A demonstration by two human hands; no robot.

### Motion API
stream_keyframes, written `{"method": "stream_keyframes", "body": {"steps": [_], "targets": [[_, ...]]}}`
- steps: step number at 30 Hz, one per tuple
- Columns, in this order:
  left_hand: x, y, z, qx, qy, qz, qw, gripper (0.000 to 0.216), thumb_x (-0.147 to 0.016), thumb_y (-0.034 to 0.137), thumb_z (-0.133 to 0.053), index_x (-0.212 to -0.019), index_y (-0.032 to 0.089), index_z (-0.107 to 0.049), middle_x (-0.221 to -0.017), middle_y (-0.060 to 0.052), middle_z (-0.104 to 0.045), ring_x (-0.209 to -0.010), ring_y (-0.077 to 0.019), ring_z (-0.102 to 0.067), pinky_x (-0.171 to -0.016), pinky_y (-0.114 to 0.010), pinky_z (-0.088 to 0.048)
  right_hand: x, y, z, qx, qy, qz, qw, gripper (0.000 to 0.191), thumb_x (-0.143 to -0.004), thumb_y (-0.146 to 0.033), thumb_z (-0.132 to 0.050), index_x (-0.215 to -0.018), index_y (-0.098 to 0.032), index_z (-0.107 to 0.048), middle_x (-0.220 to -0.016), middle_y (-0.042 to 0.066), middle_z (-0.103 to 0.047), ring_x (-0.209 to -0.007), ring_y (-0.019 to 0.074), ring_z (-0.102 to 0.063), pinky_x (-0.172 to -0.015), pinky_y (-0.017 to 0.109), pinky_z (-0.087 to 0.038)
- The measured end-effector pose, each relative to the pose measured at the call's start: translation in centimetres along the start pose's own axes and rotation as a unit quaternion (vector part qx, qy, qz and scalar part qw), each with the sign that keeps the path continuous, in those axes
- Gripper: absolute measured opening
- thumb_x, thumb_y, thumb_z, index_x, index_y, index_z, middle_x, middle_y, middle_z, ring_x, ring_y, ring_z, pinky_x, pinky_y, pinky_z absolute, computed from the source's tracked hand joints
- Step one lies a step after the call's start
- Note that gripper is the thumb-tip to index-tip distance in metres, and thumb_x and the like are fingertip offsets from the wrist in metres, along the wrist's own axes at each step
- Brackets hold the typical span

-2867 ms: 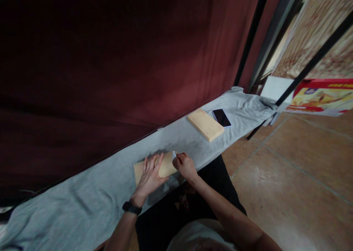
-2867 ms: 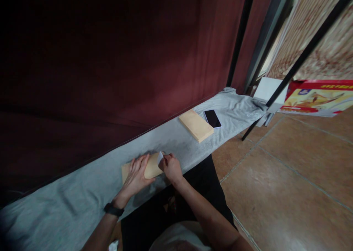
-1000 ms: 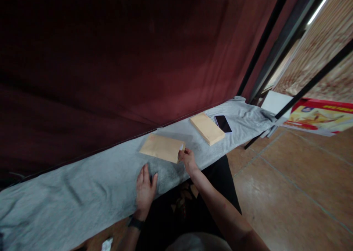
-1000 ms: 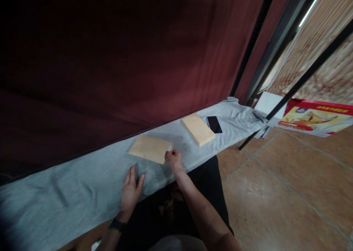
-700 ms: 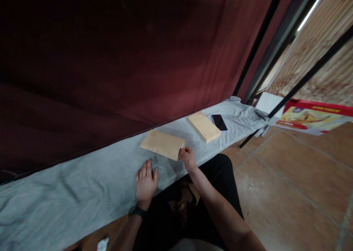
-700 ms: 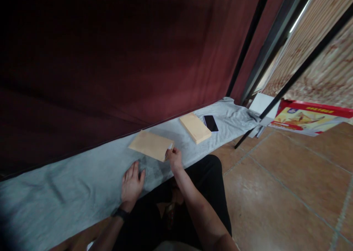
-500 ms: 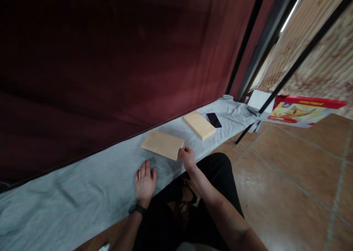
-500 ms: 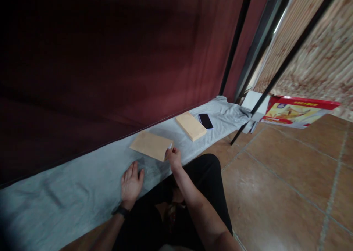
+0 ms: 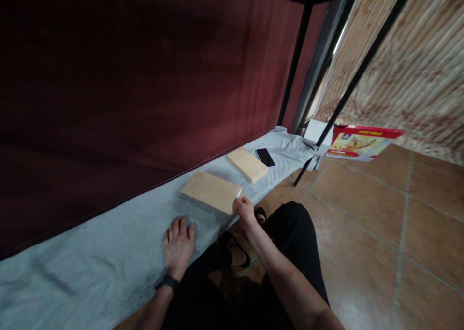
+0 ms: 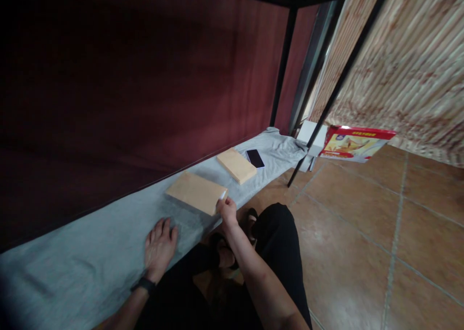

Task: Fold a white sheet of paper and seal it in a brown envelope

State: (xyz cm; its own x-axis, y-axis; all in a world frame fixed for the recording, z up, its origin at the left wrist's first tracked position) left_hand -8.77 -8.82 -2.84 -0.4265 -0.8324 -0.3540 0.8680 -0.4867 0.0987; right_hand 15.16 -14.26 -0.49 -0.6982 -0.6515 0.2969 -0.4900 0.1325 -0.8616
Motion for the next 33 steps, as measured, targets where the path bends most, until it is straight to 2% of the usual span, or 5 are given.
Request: {"method": "stream_keyframes", "body": {"steps": [6,15,19,27,33], "targets": [[-0.2,-0.1,0.1,-0.006,-0.019,-0.013,1.000,0.059,-0.101,0.041,-0.026,-0.145,0.007,-0.046,-0.147,-0.023,-0.049,-0.136,-0.0340,-0.045,-0.112,-0.053,-0.034,-0.5,-0.8,1.8,-0.009,0.007,0.003,1.000,0.018,-0.062,-0.035,-0.066,-0.060,-0.022,-0.053,-0.044,-0.008,-0.046,-0.040,0.0074,-0.036,-0.041,0.021,-0.029],[0.0,-1.0,-0.5,0.006,-0.033,-0.034,0.999,0.060,-0.100,0.043,-0.025,-0.148,0.011,-0.044,-0.147,-0.023,-0.049,-0.141,-0.0328,-0.040,-0.114,-0.054,-0.032,-1.1,-1.7,1.1,-0.043,-0.002,-0.003,0.999,0.022,-0.063,-0.040,-0.066,-0.071,-0.021,-0.060,-0.055,-0.003,-0.061,-0.047,0.0118,-0.051,-0.048,0.023,-0.040],[-0.1,-0.9,-0.5,-0.007,-0.041,-0.033,0.999,0.063,-0.100,0.044,-0.022,-0.146,0.007,-0.045,-0.148,-0.024,-0.048,-0.141,-0.0330,-0.040,-0.114,-0.053,-0.031,-1.4,-2.5,0.8,-0.038,-0.009,0.000,0.999,0.022,-0.064,-0.039,-0.065,-0.074,-0.020,-0.063,-0.063,0.000,-0.068,-0.055,0.0152,-0.059,-0.053,0.024,-0.045],[-0.2,-0.6,-0.4,-0.013,-0.046,-0.039,0.998,0.069,-0.100,0.047,-0.021,-0.146,0.001,-0.043,-0.148,-0.028,-0.046,-0.141,-0.0359,-0.038,-0.114,-0.055,-0.029,-0.9,-2.8,1.7,-0.050,0.004,-0.002,0.999,0.015,-0.065,-0.035,-0.063,-0.072,-0.021,-0.060,-0.057,-0.004,-0.061,-0.048,0.0119,-0.050,-0.049,0.023,-0.041],[0.2,-0.1,-0.4,-0.014,-0.064,-0.076,0.995,0.065,-0.100,0.050,-0.022,-0.153,0.015,-0.038,-0.155,-0.020,-0.042,-0.146,-0.0313,-0.033,-0.116,-0.059,-0.024,-0.6,-3.2,2.2,-0.056,0.005,-0.004,0.998,0.014,-0.065,-0.034,-0.064,-0.071,-0.021,-0.060,-0.056,-0.004,-0.059,-0.049,0.0128,-0.052,-0.049,0.024,-0.040]]}}
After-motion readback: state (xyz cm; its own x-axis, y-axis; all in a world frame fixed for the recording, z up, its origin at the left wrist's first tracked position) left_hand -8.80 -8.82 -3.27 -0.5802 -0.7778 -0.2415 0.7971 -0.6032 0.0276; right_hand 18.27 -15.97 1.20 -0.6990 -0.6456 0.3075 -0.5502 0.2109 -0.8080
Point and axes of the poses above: each hand's wrist, its own x-axis away from the middle knuckle, its own z-axis out of the back of the hand, y = z × x, the point moved 2 cm from there along -x, towards the middle knuckle
